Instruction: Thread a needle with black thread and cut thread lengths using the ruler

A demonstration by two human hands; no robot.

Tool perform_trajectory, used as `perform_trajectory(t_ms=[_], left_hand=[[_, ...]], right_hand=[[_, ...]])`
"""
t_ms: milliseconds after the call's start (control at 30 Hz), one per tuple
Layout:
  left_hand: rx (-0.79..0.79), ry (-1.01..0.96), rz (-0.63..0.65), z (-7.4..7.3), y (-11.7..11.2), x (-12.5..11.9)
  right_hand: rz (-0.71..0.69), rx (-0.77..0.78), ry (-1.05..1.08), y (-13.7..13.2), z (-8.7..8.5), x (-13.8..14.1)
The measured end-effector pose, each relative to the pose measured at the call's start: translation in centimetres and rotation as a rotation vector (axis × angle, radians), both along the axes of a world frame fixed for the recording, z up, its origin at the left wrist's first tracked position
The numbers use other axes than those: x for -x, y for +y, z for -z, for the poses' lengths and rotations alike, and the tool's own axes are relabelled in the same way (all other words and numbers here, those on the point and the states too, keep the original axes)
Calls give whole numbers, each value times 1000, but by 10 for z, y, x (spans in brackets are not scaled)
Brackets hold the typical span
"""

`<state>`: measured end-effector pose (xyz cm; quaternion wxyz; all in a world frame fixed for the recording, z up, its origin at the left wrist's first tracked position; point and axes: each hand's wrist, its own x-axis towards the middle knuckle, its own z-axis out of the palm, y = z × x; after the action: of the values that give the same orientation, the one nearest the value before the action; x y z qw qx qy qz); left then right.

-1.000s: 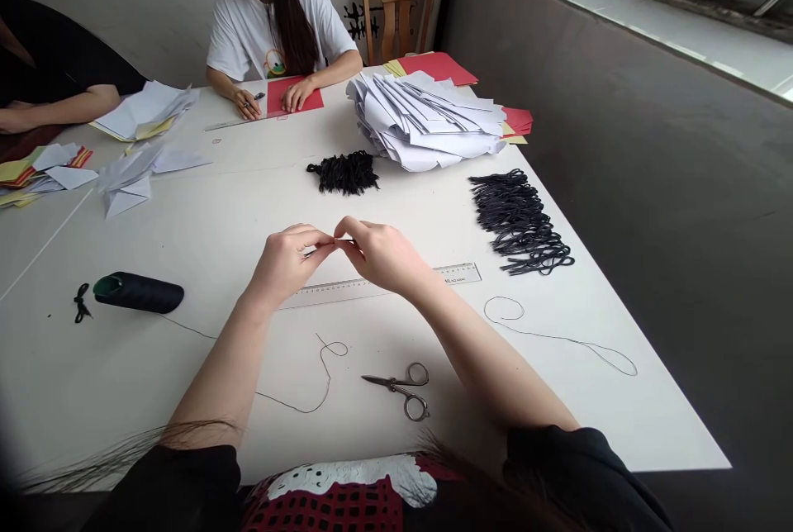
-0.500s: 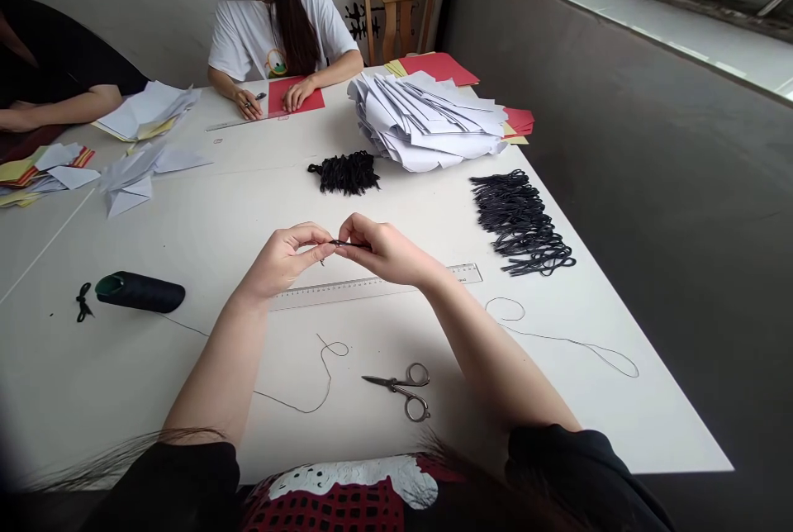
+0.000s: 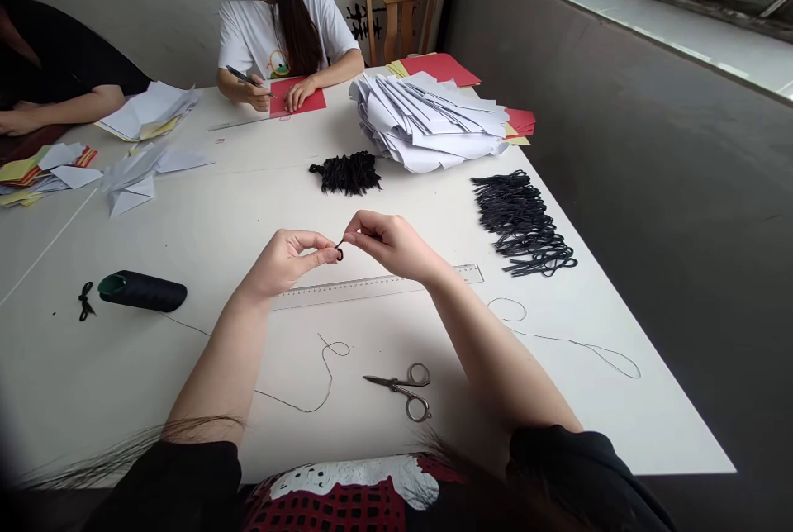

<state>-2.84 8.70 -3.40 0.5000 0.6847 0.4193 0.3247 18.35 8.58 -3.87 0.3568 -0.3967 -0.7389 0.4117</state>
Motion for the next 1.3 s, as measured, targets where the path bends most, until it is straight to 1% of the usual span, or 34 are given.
perform_trajectory(t_ms=[67, 167, 267, 333, 467, 567, 633, 667, 733, 867, 933, 967, 1033, 1100, 1200, 1300], left_hand=[[28, -100, -10, 4, 3, 0], [14, -230, -108, 10, 6, -3], [-39, -299, -194, 13, 5, -9], [-91, -294, -233, 13, 4, -12], [-196, -199, -330, 12, 0, -15], [-208, -199, -395, 14, -1, -18], [-191, -224, -410, 17, -1, -19], [-184, -235, -409, 17, -1, -20], [-179, -247, -402, 18, -1, -21], [-207, -219, -405, 15, -2, -22], [-228, -188, -409, 14, -4, -22], [-240, -175, -407, 13, -4, -22], [-262, -155, -401, 12, -6, -23], [-271, -137, -396, 12, -7, -24], [-287, -102, -383, 12, -8, -25], [-373, -34, -362, 13, -9, -26]], right_hand=[[-4, 9, 31, 0, 0, 2], [-27, 47, 67, 0, 3, 6], [-42, 124, 110, -1, 6, 12], [-45, 173, 144, -2, 9, 15], [-41, 224, 187, -2, 10, 18], [-29, 238, 180, -2, 9, 18], [-13, 230, 127, -3, 8, 19], [9, 196, 83, -4, 8, 20], [102, 35, -3, -6, 8, 23], [402, -440, -51, -16, 8, 33], [501, -579, -99, -21, 8, 38], [528, -616, -138, -22, 8, 40], [549, -637, -217, -24, 10, 43], [549, -618, -259, -24, 12, 44], [544, -566, -234, -22, 16, 43], [533, -488, -192, -20, 17, 40]])
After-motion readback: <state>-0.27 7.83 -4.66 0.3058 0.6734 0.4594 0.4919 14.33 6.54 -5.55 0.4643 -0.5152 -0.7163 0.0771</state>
